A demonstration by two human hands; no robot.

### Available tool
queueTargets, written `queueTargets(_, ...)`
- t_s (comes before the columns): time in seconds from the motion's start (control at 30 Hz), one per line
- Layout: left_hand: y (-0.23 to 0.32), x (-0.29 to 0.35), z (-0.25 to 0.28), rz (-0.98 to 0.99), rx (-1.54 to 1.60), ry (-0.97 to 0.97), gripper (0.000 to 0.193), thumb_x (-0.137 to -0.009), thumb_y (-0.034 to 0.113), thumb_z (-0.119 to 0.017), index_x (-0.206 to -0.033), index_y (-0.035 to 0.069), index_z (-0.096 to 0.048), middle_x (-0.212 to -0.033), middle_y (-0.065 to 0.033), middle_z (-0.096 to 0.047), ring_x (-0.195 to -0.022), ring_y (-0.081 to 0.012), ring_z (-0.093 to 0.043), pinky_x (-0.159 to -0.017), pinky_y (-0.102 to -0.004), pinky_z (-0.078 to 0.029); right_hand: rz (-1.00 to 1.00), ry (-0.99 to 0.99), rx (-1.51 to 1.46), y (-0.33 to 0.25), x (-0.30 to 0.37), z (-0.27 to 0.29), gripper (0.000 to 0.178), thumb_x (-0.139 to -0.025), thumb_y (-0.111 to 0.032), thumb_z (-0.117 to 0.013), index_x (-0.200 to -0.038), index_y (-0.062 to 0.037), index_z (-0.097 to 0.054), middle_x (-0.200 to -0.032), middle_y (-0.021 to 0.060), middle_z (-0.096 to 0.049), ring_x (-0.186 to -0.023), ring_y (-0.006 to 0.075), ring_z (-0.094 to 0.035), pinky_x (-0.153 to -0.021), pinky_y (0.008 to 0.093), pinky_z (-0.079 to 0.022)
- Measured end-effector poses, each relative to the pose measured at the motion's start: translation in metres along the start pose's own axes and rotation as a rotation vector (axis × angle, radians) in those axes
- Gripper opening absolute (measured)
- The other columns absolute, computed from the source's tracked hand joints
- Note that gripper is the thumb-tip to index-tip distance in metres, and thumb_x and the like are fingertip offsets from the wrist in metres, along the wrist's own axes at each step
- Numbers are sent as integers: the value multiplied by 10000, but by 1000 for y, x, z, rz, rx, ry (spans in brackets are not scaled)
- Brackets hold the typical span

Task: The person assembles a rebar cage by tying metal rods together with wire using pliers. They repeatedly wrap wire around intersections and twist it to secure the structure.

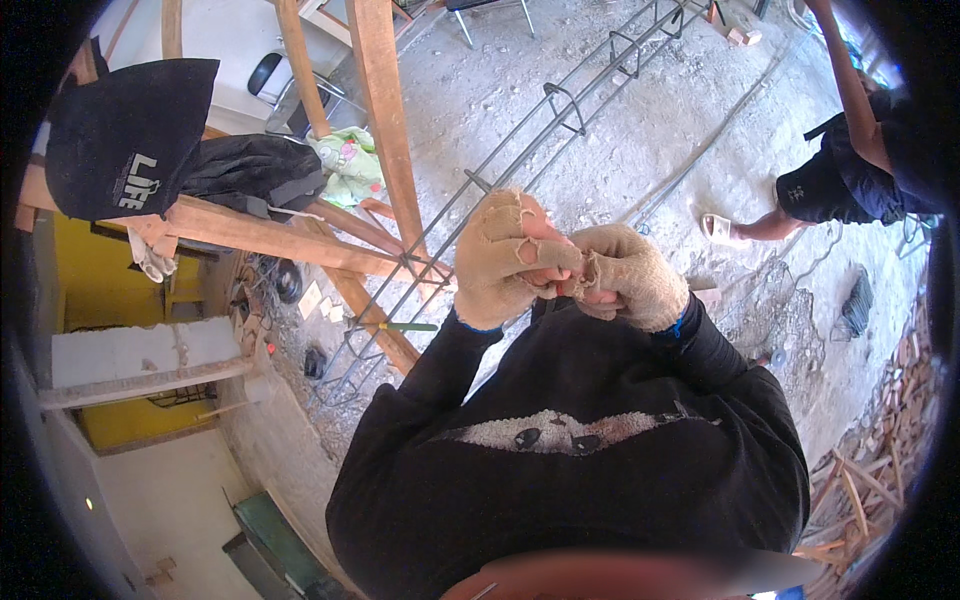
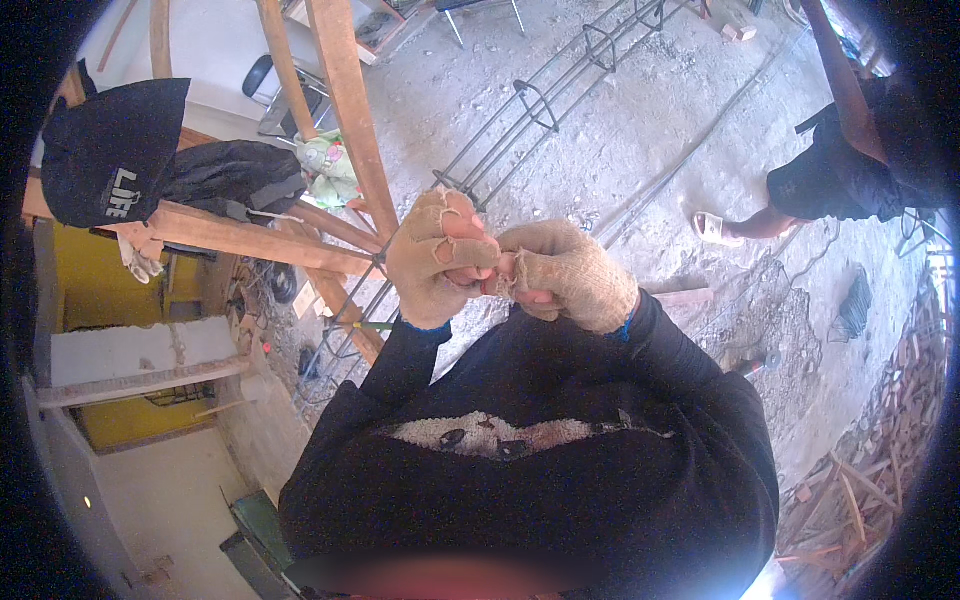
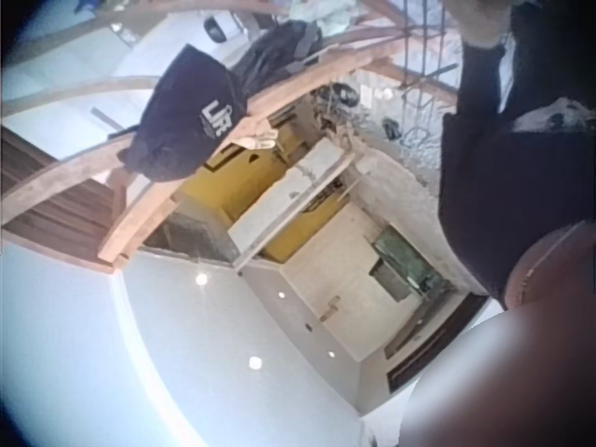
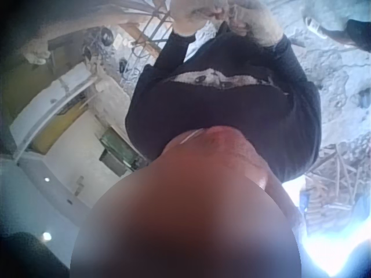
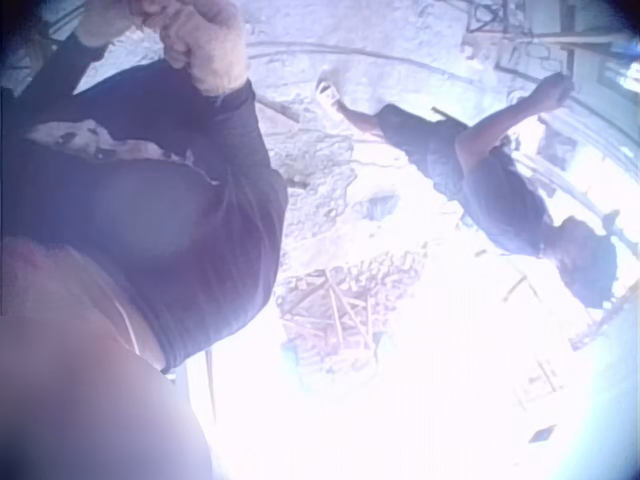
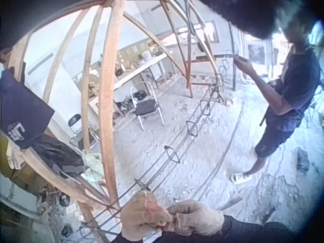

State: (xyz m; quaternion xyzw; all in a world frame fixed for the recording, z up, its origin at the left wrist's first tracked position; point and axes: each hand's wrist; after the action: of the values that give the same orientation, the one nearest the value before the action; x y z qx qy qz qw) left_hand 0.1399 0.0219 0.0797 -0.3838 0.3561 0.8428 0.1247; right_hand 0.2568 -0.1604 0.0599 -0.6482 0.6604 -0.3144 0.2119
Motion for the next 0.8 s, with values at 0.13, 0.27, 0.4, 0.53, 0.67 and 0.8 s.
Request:
queueTargets(0.13,-1,-3,11,-14,58,-112,284,-632,253,-852,-914,220,-832,-802,40,-648,-813,-234,-666,-768,-392,-533,-64,-59,-78,3,-2,5,312,-1014,-255,-701,-1111,41,-679,-684,-39,-525,-535,45,-430,-463,240,-282)
queueTargets(0.27,-4,-5,23,-103,-25,-167,328,-606,267,-873,-929,221,-839,-785,47,-656,-817,-234,-674,-787,-390,-551,-139,-125,-100,1,-5,8,398,-1038,-336,-707,-1147,47,-703,-733,-9,-578,-563,52,-468,-491,233,-314)
queueTargets(0.4,-11,-1,28,14,-59,152,278,-639,189,-888,-906,158,-819,-810,1,-687,-831,-242,-682,-841,-394,-561,233,87,509,-3,-11,5,424,-1070,-385,-669,-1118,30,-743,-799,47,-667,-661,138,-605,-597,296,-468)
queueTargets(0.53,-12,0,55,96,-198,559,174,-754,35,-798,-916,73,-749,-843,-63,-699,-843,-229,-676,-850,-387,-558,508,231,871,-4,-18,3,307,-1061,-305,-671,-1118,-19,-766,-897,117,-756,-771,250,-730,-706,365,-559)
queueTargets(0.67,1,-2,77,178,-267,814,139,-843,-36,-685,-976,2,-677,-876,-94,-686,-828,-194,-644,-816,-368,-547,516,325,1081,-2,-27,5,161,-991,-158,-703,-1097,-65,-781,-958,157,-781,-836,320,-773,-722,387,-576)
queueTargets(0.8,16,0,77,236,-86,802,136,-873,-25,-674,-1008,-13,-661,-901,-90,-672,-792,-160,-597,-799,-336,-522,565,444,1283,7,-37,0,197,-923,-97,-708,-1112,-96,-765,-924,133,-776,-834,343,-768,-709,424,-581)
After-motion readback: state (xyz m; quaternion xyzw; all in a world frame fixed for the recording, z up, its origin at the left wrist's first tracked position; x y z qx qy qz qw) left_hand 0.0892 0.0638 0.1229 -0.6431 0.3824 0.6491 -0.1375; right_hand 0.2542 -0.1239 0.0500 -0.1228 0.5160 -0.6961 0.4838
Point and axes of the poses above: each hand's wrist, its own x-axis away from the middle knuckle, its own z-axis out of the back of the hand, y = z × x
